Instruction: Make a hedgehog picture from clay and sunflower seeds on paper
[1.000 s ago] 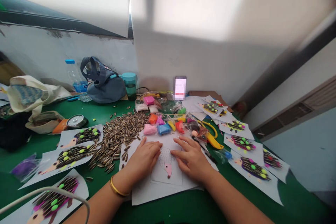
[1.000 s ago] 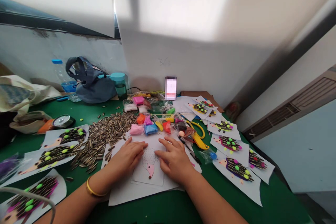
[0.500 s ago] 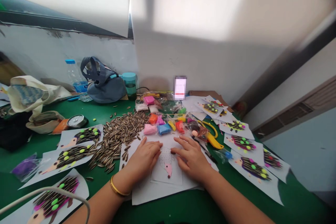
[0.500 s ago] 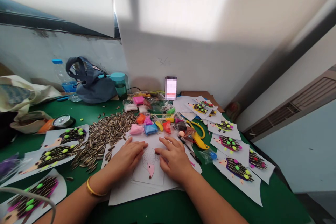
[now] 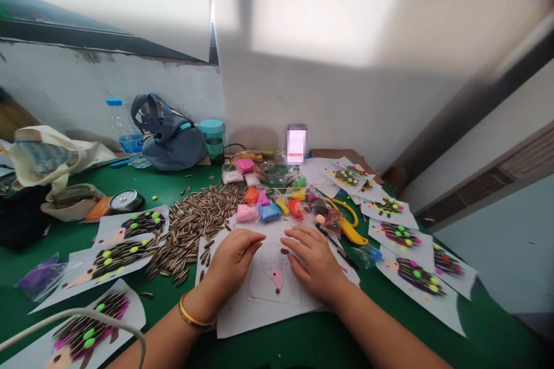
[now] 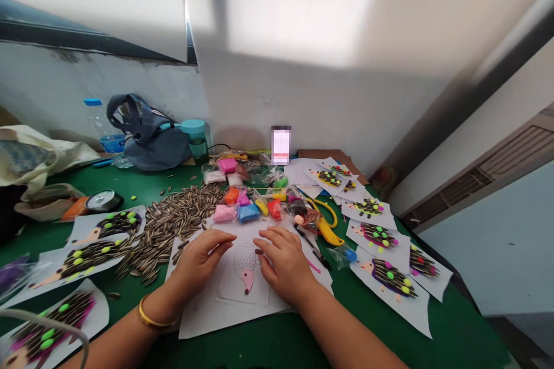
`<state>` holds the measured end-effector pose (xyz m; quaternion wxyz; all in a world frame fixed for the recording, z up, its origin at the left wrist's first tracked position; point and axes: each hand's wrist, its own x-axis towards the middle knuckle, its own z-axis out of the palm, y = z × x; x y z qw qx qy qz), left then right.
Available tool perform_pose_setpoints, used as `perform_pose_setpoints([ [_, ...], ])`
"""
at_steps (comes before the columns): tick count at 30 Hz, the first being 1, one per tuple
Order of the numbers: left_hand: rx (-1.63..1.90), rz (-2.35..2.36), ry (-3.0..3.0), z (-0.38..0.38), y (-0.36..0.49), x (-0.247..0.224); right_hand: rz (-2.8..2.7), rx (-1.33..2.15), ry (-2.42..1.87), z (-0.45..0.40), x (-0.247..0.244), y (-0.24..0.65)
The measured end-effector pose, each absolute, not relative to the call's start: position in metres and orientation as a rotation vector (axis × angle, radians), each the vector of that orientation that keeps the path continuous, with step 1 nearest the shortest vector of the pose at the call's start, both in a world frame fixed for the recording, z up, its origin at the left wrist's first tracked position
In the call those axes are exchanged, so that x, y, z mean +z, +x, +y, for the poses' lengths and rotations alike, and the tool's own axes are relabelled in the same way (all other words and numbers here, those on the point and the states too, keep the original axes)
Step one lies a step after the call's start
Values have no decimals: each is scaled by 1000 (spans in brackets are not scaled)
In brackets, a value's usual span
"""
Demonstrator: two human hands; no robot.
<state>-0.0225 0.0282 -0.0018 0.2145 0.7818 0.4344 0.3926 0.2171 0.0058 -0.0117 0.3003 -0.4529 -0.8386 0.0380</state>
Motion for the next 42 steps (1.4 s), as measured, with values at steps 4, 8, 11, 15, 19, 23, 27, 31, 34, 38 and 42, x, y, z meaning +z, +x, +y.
perform_pose_setpoints([
  [4, 1108, 1173, 1906, 21, -14, -6, -2187, 120, -1105, 2, -7, 208],
  [8, 1015, 1121, 1816, 13, -6, -1, -2132, 114, -1034, -2, -3, 202],
  [11, 902, 1115, 1822, 7, -2, 4, -2103, 130, -960, -4, 1, 201],
  [15, 813, 1084, 1782, 0, 2, 8, -2106, 161, -891, -6, 8, 202],
  [19, 770, 1034, 1753, -3, 4, 9, -2082, 160, -842, -9, 13, 201],
  [23, 752, 1046, 1843, -1, 1, 9, -2096, 178, -877, -7, 11, 201],
  [27, 809, 1227, 2065, 13, -12, 4, -2028, 192, -1105, 8, 4, 216],
  [31, 785, 1328, 2336, 29, -26, -5, -2066, 166, -1278, 24, -7, 235],
  [34, 737, 1306, 2480, 34, -28, -10, -2079, 182, -1349, 30, -15, 239],
  [38, 660, 1287, 2578, 32, -25, -12, -2098, 213, -1378, 32, -22, 233],
  [42, 556, 1291, 2584, 30, -22, -12, -2164, 143, -1424, 32, -22, 225],
])
